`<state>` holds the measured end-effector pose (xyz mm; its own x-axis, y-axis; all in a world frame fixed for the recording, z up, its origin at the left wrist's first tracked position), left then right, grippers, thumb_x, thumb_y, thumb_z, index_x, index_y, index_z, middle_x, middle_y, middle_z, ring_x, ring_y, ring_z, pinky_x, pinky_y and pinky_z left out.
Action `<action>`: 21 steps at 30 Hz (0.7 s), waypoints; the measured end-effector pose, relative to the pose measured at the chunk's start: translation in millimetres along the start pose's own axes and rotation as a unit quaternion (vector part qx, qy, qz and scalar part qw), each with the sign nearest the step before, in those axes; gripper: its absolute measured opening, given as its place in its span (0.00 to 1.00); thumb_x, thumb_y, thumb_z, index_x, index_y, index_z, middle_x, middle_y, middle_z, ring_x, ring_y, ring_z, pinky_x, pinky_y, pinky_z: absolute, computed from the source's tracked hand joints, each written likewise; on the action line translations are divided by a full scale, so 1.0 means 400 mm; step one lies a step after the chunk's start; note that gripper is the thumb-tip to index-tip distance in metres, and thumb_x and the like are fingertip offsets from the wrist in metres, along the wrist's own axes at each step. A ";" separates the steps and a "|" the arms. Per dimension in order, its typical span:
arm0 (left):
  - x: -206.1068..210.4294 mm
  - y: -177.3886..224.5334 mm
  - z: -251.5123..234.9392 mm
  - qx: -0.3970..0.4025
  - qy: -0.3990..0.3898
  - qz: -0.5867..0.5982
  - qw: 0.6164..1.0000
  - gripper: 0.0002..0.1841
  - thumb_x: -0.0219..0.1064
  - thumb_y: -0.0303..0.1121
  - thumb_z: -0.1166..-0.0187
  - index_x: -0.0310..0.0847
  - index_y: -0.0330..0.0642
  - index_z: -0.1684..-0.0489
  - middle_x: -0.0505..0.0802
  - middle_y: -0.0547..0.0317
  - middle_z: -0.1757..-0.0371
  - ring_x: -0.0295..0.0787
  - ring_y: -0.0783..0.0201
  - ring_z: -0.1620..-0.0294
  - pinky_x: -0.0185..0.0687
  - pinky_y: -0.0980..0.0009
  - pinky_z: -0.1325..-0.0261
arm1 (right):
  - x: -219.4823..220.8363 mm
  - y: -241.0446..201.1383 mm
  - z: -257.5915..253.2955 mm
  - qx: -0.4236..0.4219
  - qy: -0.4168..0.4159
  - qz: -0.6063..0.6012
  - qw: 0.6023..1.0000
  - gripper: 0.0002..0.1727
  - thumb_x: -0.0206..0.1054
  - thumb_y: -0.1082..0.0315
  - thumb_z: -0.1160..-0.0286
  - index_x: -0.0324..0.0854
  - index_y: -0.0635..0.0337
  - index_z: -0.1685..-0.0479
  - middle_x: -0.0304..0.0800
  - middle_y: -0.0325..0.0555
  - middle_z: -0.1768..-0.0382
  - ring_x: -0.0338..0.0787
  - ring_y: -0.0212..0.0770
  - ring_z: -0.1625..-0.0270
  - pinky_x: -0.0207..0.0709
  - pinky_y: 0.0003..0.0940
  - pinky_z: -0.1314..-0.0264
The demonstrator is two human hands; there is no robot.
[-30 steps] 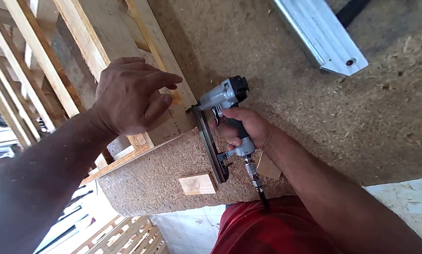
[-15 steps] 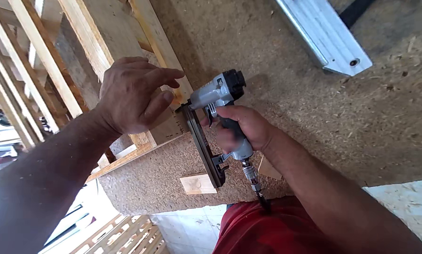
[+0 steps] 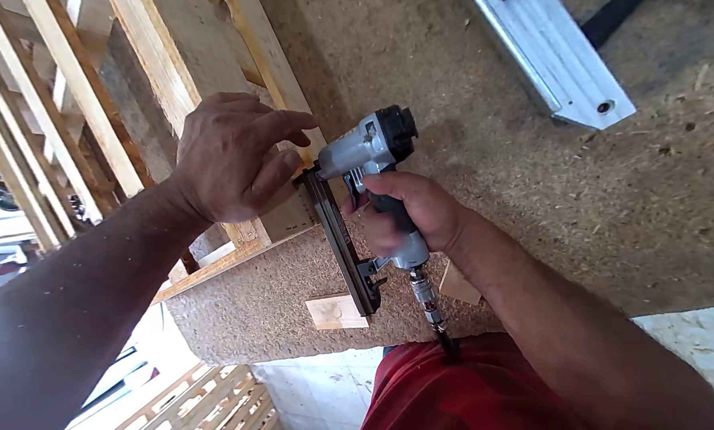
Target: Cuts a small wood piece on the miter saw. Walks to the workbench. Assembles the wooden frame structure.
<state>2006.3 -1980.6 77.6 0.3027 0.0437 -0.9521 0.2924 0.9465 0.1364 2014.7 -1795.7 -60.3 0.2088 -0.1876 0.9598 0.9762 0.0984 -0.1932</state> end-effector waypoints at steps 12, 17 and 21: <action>0.000 0.001 -0.004 -0.001 -0.002 -0.004 1.000 0.32 0.35 0.51 0.15 0.84 0.49 0.30 0.96 0.59 0.44 0.91 0.54 0.40 0.70 0.44 0.26 | 0.018 0.010 0.028 -0.004 0.026 0.031 0.999 0.20 0.49 0.53 0.11 0.79 0.59 0.53 0.68 0.34 0.88 0.76 0.33 0.89 0.88 0.39 0.78; 0.003 -0.003 -0.008 0.002 -0.002 -0.006 1.000 0.33 0.35 0.51 0.15 0.85 0.49 0.30 0.96 0.59 0.44 0.91 0.55 0.41 0.72 0.44 0.27 | -0.025 -0.016 0.135 -0.095 0.150 0.098 0.979 0.20 0.53 0.48 0.11 0.78 0.56 0.45 0.73 0.37 0.86 0.79 0.34 0.87 0.88 0.37 0.77; -0.018 0.005 0.005 -0.022 -0.037 0.003 0.999 0.32 0.38 0.52 0.16 0.85 0.46 0.32 0.94 0.55 0.42 0.88 0.50 0.38 0.69 0.40 0.23 | -0.114 -0.059 0.203 -0.106 0.321 0.158 0.928 0.22 0.61 0.50 0.12 0.77 0.62 0.43 0.83 0.46 0.79 0.87 0.43 0.80 0.90 0.42 0.72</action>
<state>2006.5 -1979.7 85.2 0.3714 0.0266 -0.9281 0.2517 0.9593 0.1282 1977.6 -1710.3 -83.1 0.4117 -0.7327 0.5419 0.8354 0.0658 -0.5457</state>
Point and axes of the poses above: each hand's wrist, its own z-axis away from the middle knuckle, its own x-axis out of the palm, y = z × x, the point moved 5 cm from there along -z, towards the middle knuckle
